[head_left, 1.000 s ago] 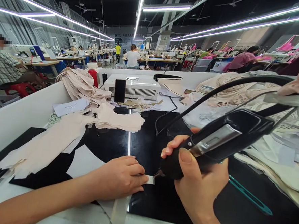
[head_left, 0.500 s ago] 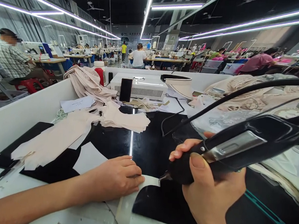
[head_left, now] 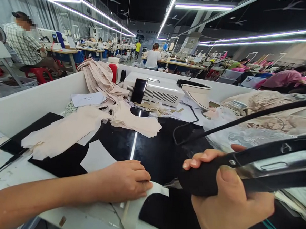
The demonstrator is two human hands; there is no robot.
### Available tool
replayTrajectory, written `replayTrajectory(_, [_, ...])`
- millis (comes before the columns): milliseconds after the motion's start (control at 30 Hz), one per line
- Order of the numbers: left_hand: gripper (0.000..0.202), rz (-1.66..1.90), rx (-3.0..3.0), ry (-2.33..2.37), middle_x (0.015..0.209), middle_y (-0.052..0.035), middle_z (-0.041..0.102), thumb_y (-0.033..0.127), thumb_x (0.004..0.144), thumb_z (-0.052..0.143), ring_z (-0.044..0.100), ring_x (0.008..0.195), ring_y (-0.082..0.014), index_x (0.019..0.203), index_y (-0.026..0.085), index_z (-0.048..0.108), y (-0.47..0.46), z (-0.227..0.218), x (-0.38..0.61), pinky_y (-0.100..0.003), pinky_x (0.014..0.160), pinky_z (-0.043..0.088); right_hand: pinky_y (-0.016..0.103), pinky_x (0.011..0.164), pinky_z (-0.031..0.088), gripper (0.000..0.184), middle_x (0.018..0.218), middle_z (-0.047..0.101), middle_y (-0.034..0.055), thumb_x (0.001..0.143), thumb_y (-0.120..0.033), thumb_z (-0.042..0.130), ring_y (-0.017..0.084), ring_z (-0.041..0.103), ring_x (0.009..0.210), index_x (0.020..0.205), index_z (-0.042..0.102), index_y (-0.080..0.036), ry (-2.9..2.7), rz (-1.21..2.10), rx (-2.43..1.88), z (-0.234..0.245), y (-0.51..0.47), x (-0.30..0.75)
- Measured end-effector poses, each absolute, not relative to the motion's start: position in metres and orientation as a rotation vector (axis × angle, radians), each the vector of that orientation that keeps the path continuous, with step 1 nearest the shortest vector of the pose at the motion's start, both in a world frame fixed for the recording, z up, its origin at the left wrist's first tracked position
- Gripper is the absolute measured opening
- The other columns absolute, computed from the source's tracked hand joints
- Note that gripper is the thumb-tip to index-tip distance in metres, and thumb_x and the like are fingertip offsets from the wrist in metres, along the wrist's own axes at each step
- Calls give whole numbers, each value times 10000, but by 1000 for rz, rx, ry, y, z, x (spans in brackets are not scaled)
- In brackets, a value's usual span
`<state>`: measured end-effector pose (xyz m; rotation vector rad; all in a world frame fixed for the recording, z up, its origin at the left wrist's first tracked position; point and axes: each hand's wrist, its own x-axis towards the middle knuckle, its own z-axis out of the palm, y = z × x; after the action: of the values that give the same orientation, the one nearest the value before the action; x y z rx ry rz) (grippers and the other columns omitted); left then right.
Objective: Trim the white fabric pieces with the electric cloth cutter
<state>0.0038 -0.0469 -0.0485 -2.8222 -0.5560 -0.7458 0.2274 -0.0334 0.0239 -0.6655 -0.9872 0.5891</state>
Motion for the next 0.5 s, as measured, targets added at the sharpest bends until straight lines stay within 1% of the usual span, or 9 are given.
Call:
replayTrajectory(167, [185,-699,-2827,-559,1108,-61,826,221,1304,765,782,976,-213,1163,135,847,-48,-45,5,-343,1012,687,377,502,658,483,823,776,-61,884,-475,1115,232,723,592,1243,825,-334,-987,622,-639,24,-30,217])
replayTrajectory(333, [227,-688,-2827,-558,1119,-64,846,227,1328,721,778,961,-204,1160,148,851,-47,-47,7,-339,1014,694,371,509,671,474,831,797,-61,916,-473,1105,225,736,587,1261,814,-331,-1027,626,-632,20,-30,214])
replayTrajectory(500, [177,-674,-2815,-550,1110,-69,827,243,1293,801,781,974,-208,1155,146,852,-48,-46,7,-335,1019,696,365,514,657,448,818,798,-70,900,-420,1101,221,726,583,1241,824,-336,-1004,622,-659,24,-33,215])
